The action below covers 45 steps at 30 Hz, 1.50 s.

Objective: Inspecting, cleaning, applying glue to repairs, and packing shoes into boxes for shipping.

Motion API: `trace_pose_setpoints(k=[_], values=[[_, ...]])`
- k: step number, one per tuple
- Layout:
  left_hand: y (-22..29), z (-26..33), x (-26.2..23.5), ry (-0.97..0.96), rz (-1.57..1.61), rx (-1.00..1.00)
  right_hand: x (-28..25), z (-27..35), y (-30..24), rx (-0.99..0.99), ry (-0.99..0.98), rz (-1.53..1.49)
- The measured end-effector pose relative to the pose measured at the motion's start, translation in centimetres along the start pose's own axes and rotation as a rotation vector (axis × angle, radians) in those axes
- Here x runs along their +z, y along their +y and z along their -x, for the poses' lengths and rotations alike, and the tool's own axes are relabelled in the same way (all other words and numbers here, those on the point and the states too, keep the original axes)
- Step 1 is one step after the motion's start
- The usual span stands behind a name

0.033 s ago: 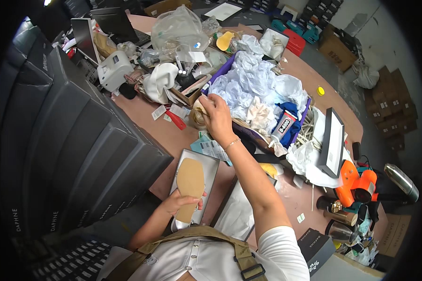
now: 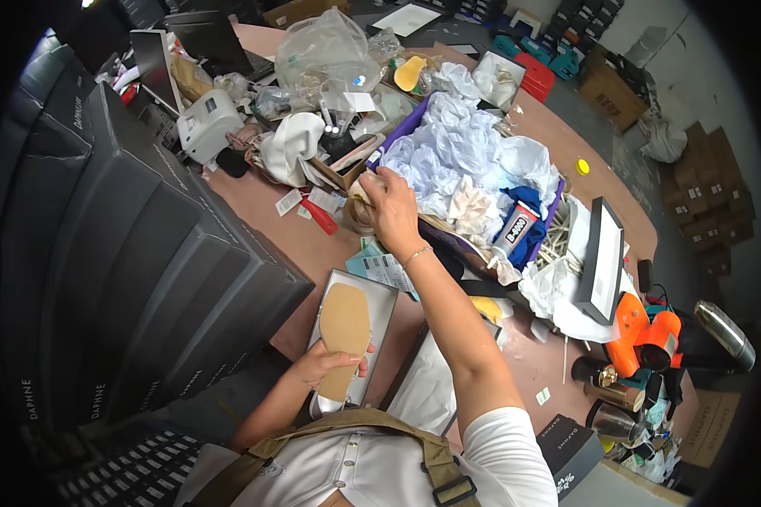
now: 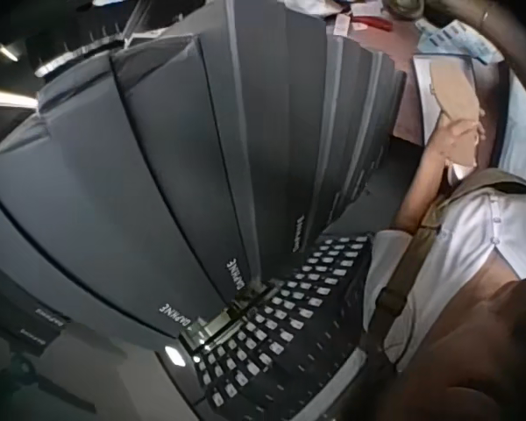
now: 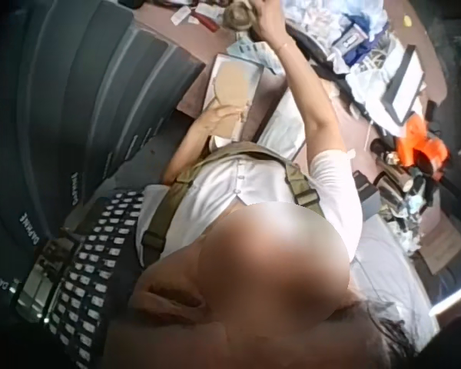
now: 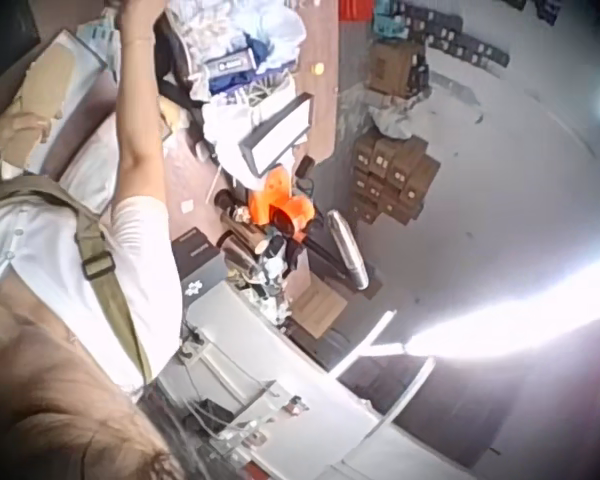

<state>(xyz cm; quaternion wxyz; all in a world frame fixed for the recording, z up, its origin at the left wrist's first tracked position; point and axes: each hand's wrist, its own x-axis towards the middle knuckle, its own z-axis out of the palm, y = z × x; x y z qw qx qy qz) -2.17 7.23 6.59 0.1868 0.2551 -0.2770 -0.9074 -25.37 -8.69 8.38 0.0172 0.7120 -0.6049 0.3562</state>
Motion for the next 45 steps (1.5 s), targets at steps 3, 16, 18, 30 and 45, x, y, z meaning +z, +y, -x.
trace_pose_setpoints(k=[3,16,18,30,45], values=[[0.7,-0.1,-0.1,0.027,0.001,-0.003,3.7,0.7,0.8,0.027,0.022,-0.023],[-2.1,2.3,0.3,-0.116,0.098,-0.104,-5.5,3.9,1.4,0.601,0.637,-0.73],[-2.7,2.4,0.7,-0.15,0.125,-0.138,-6.4,7.4,3.0,0.771,0.858,-1.13],[-1.1,3.7,-0.2,-0.16,0.11,-0.054,0.1,2.8,0.2,0.136,0.218,-0.251],[-3.7,4.5,3.7,-0.268,-0.206,-0.23,-16.0,24.4,-15.1,0.132,-0.251,-0.242]])
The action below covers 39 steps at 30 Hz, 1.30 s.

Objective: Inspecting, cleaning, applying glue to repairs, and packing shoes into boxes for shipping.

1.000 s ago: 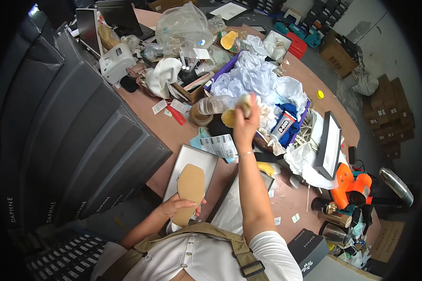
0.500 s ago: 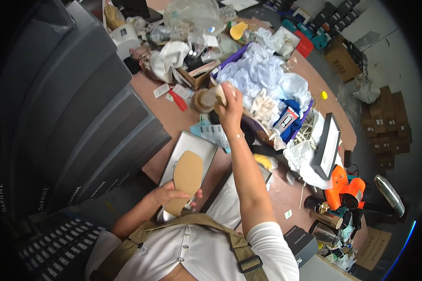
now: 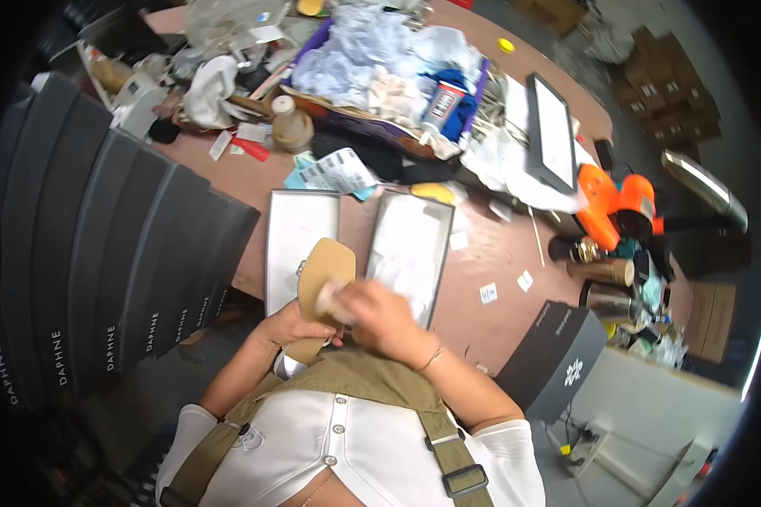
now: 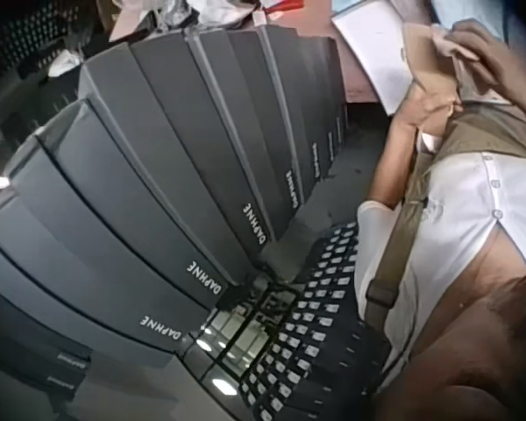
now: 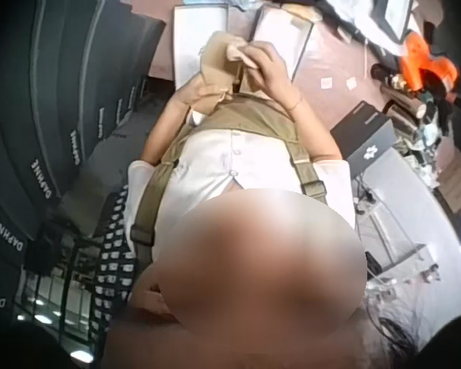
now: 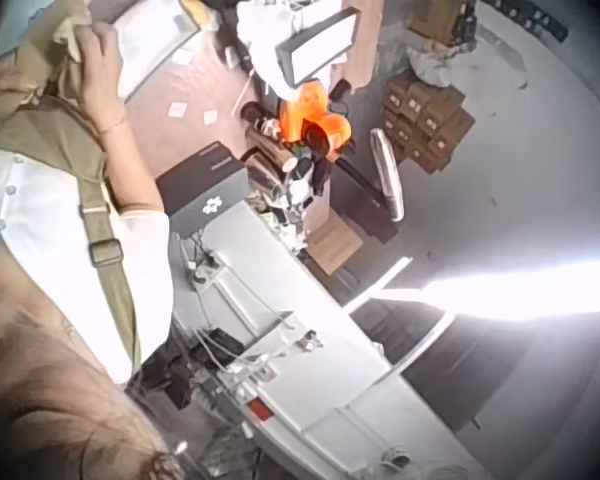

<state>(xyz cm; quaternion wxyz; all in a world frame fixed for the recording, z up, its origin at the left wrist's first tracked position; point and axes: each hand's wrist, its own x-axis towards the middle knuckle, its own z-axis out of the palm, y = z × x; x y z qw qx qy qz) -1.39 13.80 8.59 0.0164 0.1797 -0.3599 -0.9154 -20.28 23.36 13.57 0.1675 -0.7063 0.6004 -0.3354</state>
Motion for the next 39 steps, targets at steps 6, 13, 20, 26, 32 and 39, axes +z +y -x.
trace_pose_setpoints(k=[6,13,20,26,32,39], values=[[-0.4,-1.0,3.1,-0.001,-0.167,-0.214,1.9,1.5,1.8,0.183,0.262,-0.082],[-1.2,0.0,4.4,0.098,-0.173,-0.177,2.2,0.1,0.6,0.248,0.173,-0.099],[-2.1,0.2,2.8,0.047,-0.24,-0.205,2.5,-0.4,-2.3,0.068,0.071,-0.04],[-1.3,-0.1,3.6,0.087,-0.211,-0.01,3.0,4.3,-0.5,0.119,0.039,0.016],[-1.0,-0.5,3.9,0.048,-0.238,0.041,1.1,5.0,-1.1,0.153,0.111,-0.037],[-1.2,-0.1,4.0,0.047,-0.264,-0.022,0.4,5.6,-2.9,0.048,0.026,-0.014]])
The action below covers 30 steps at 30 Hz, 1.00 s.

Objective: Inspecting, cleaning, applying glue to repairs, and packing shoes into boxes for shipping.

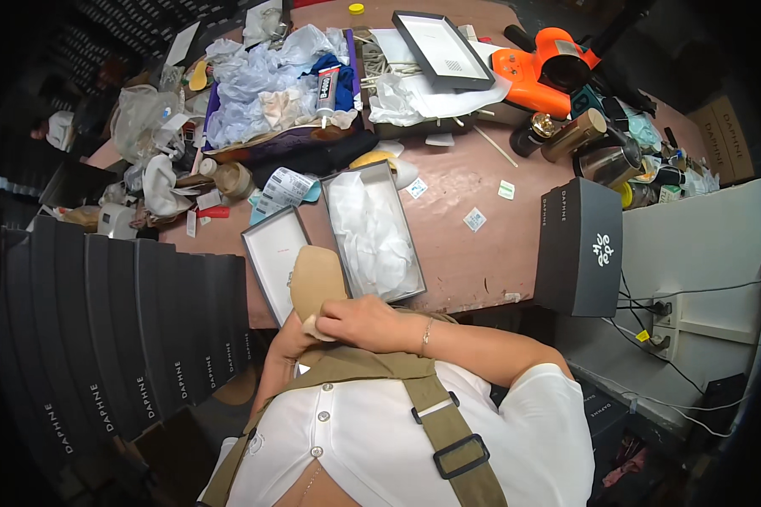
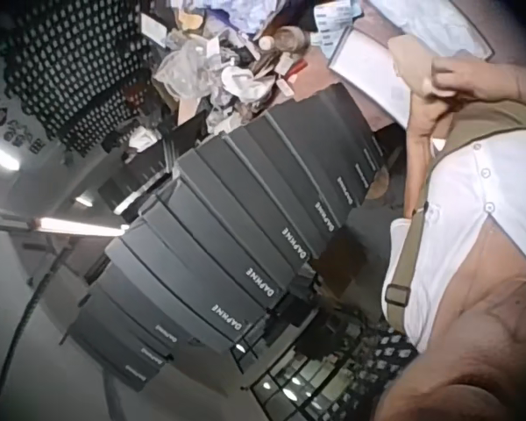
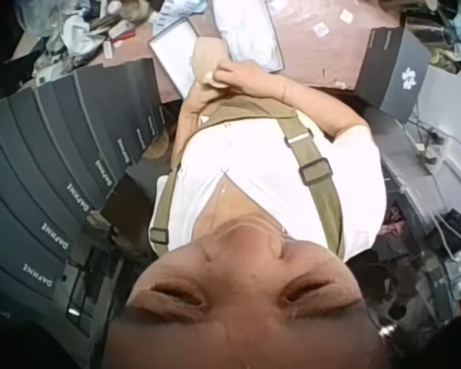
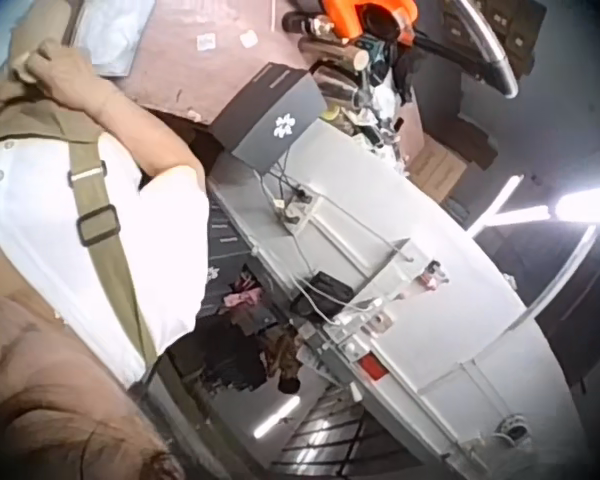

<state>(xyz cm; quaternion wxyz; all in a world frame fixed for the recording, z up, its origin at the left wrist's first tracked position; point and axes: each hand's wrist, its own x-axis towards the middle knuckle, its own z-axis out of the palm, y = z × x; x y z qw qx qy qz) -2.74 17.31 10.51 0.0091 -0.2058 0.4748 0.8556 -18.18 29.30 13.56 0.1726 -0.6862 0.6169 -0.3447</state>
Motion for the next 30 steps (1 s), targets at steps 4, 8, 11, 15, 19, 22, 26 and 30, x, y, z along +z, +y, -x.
trace_pose_setpoints(k=[4,8,11,15,19,22,26,30], values=[[0.7,-0.1,0.3,-0.092,0.093,-0.191,0.3,-2.6,1.9,0.112,0.138,0.009],[-1.2,0.7,-0.9,0.018,-0.089,-0.029,1.6,-3.1,0.1,-0.194,0.061,0.053],[0.7,0.5,1.0,-0.04,0.096,-0.187,0.1,-4.0,1.7,0.154,0.067,0.031],[-1.2,0.9,-0.2,0.12,-0.005,-0.018,1.4,-2.6,-0.6,-0.031,0.018,0.0],[0.9,0.1,0.5,-0.074,0.106,-0.231,-0.1,-3.5,3.3,0.223,0.305,0.042],[-0.2,-0.1,0.3,0.008,-0.019,0.046,0.2,-0.1,-0.4,0.016,0.002,-0.03],[0.9,-0.5,-0.2,-0.149,0.145,-0.199,0.8,-0.2,1.5,0.16,0.119,-0.036],[1.4,-0.9,-0.8,-0.005,0.088,-0.15,-0.2,0.6,2.7,0.241,0.094,0.007]])
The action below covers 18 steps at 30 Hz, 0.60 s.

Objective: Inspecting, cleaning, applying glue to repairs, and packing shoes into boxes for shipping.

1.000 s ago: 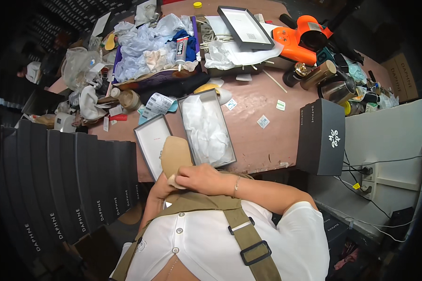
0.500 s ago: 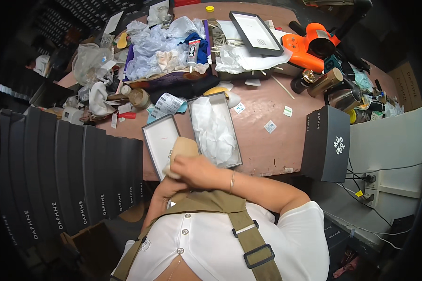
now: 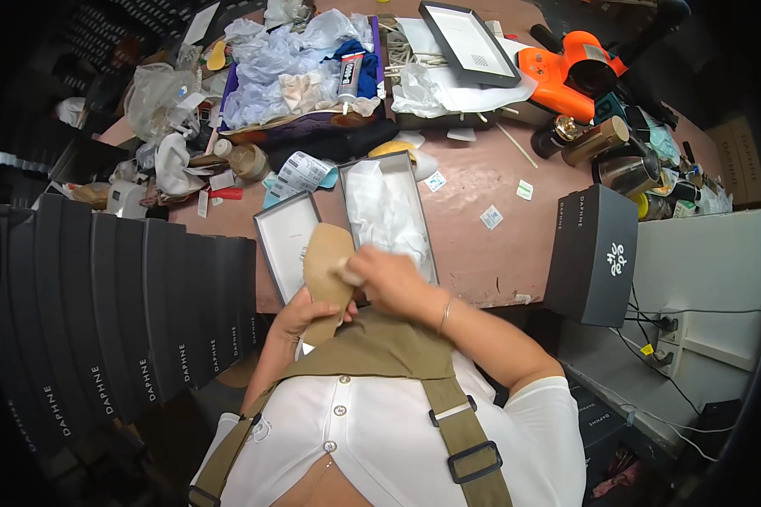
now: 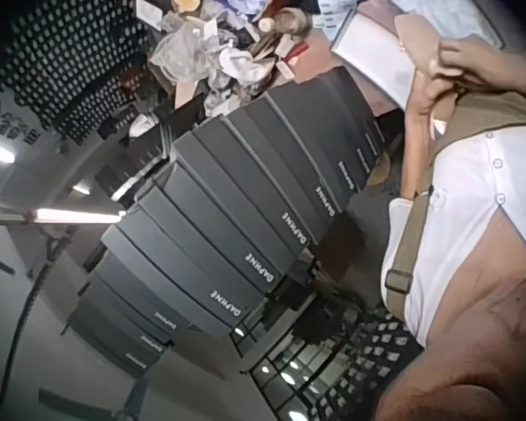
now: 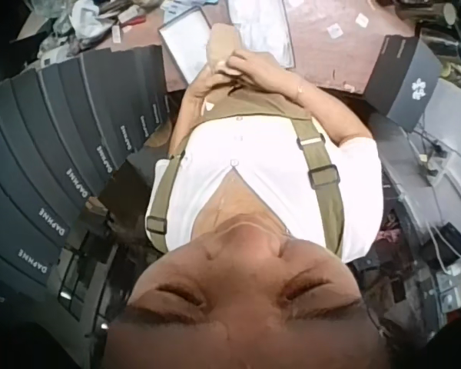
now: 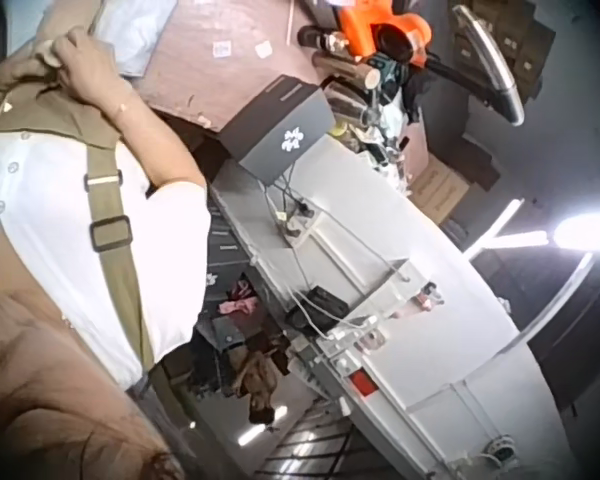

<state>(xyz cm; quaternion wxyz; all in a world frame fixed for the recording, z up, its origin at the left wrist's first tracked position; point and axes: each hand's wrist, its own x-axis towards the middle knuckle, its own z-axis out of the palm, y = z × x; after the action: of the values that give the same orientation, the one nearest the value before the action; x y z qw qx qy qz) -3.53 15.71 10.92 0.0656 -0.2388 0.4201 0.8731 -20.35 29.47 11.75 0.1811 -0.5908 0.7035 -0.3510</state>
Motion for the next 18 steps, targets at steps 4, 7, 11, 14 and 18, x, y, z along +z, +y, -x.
trace_pose_setpoints(k=[4,7,11,14,18], values=[[2.5,-1.4,-3.4,0.256,-0.311,0.021,-5.2,-0.8,9.4,0.403,0.272,0.329],[1.1,-3.5,-8.9,0.59,-0.819,0.152,-3.5,-0.7,9.3,0.114,0.35,0.588],[1.0,-4.0,-9.8,0.667,-1.651,0.094,2.8,0.6,7.1,0.355,-0.221,0.178],[2.3,-5.7,-4.9,0.475,-1.332,0.38,5.7,2.5,6.0,0.194,-0.258,0.047],[-0.3,-11.3,-2.7,0.22,-1.727,0.638,-0.3,2.1,2.5,0.052,-0.247,-0.205]])
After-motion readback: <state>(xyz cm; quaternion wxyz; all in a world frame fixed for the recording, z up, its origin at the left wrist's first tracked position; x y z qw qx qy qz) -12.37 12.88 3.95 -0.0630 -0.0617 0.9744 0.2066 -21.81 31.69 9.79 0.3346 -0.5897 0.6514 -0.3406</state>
